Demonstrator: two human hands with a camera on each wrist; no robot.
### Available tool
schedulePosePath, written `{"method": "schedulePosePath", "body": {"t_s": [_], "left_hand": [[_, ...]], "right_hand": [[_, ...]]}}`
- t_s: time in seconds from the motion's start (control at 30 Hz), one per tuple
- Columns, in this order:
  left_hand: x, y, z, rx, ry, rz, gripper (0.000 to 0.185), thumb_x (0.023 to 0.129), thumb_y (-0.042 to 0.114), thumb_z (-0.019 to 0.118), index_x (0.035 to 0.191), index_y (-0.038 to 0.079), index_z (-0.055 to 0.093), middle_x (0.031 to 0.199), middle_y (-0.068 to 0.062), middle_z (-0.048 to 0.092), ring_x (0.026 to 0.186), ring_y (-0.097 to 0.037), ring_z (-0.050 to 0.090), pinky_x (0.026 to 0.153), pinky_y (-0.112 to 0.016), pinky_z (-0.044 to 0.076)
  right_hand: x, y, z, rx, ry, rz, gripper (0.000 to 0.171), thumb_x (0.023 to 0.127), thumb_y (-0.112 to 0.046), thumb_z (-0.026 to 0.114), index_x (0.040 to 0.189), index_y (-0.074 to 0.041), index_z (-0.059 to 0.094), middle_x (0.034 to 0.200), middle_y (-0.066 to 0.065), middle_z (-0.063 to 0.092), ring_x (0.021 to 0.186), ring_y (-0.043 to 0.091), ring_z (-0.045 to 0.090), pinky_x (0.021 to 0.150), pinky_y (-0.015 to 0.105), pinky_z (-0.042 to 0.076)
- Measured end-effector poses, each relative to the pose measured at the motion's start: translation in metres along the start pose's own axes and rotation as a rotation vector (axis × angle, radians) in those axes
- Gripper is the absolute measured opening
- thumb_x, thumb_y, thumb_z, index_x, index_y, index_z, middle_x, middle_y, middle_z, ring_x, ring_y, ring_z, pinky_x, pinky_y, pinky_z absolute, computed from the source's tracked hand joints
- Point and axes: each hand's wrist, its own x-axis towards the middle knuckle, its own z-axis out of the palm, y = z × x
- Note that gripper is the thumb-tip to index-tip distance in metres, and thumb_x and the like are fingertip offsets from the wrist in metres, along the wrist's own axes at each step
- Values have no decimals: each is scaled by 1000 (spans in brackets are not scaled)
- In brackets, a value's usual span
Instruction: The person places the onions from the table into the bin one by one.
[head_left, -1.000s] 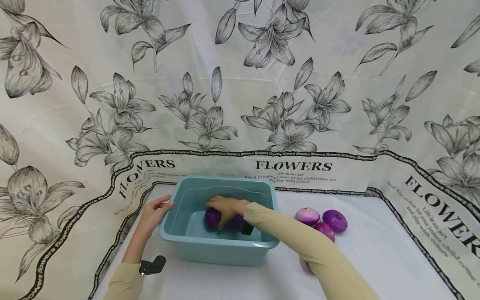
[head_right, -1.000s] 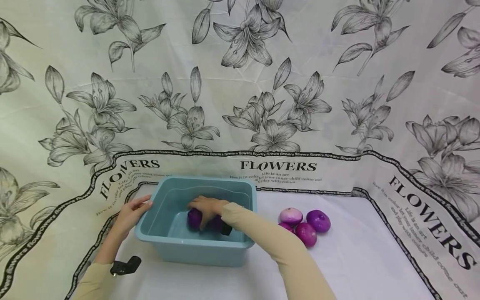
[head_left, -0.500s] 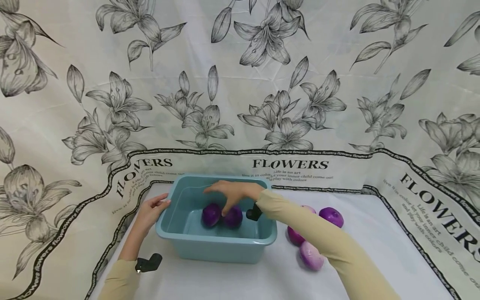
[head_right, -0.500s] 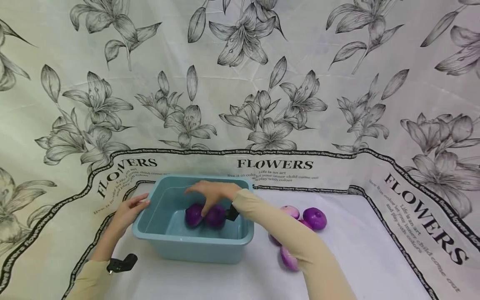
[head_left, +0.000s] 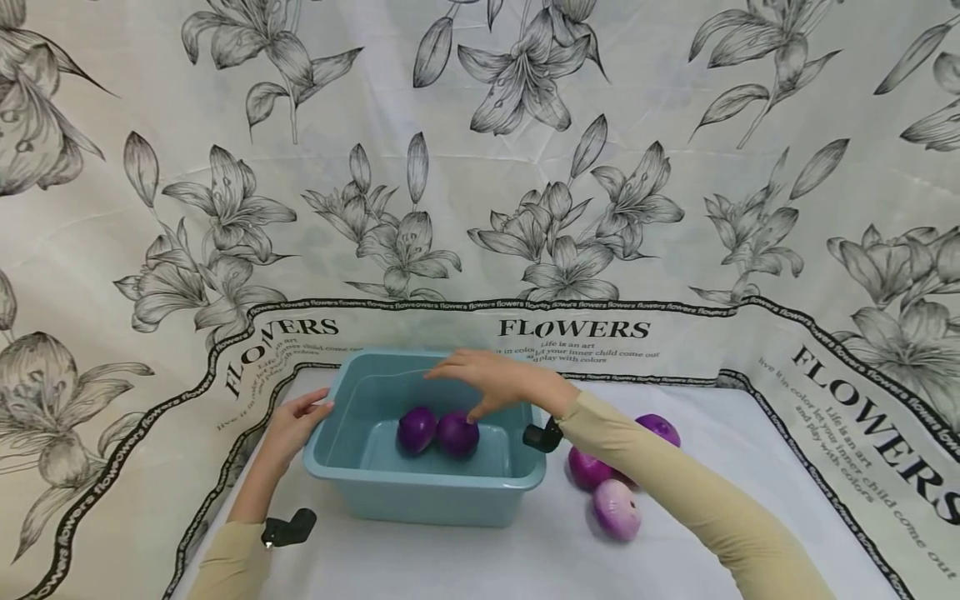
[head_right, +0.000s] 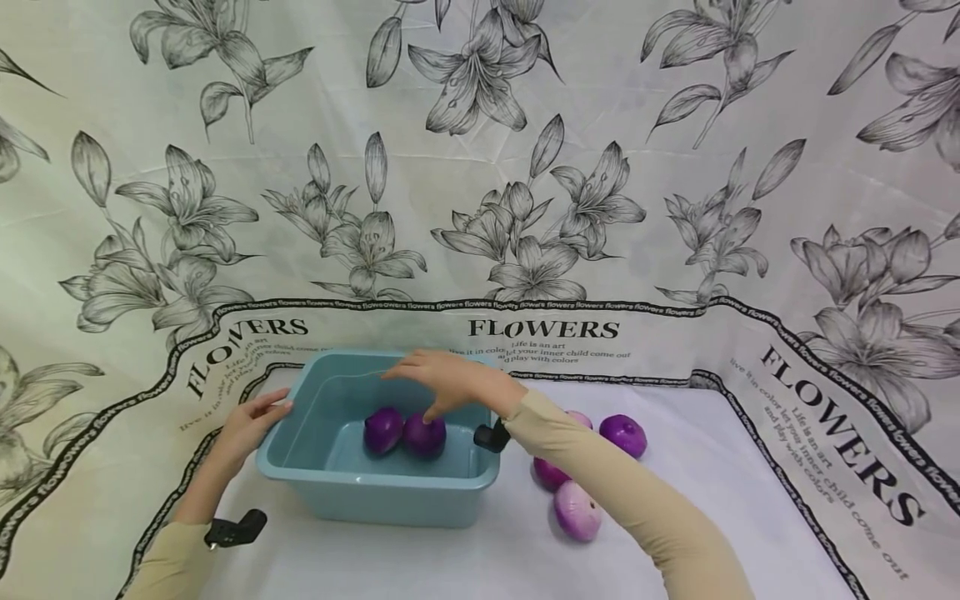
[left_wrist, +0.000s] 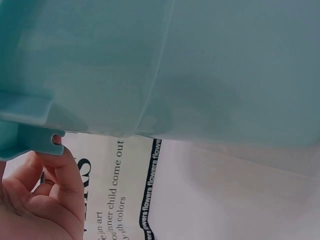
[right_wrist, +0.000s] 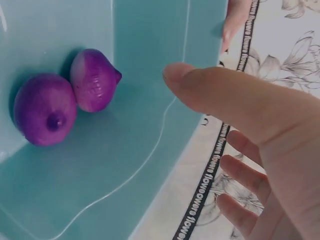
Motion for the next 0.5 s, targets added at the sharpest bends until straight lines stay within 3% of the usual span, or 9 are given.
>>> {"method": "schedulePosePath", "body": {"t_s": [0.17, 0.37, 0.5], "left_hand": [[1, 1, 0, 3, -6, 7, 54, 97, 32, 57, 140, 2, 48, 122, -22, 60, 95, -14, 59, 72, -20, 47], [1, 0, 0, -16, -11, 0, 54, 96, 33, 58, 140, 3, 47, 122, -21, 60, 88, -6, 57, 71, -20, 47], [1, -2, -1, -28, -11, -4, 54, 97, 31, 58, 141, 3, 46, 121, -20, 60, 85, -3, 56, 71, -20, 49]], "right_hand": [[-28, -6, -2, -23, 87, 20, 78, 76, -28, 81, 143, -14, 44, 146, 7, 46, 137, 27, 39, 114, 44, 28], [-59, -9, 6, -90, 262, 106, 71, 73, -31, 83, 135, -16, 53, 136, 3, 57, 127, 25, 49, 107, 46, 37], [-79, -8, 15, -79, 365, 167, 67, 72, -31, 84, 131, -17, 57, 130, 0, 61, 121, 23, 54, 102, 44, 43]]}}
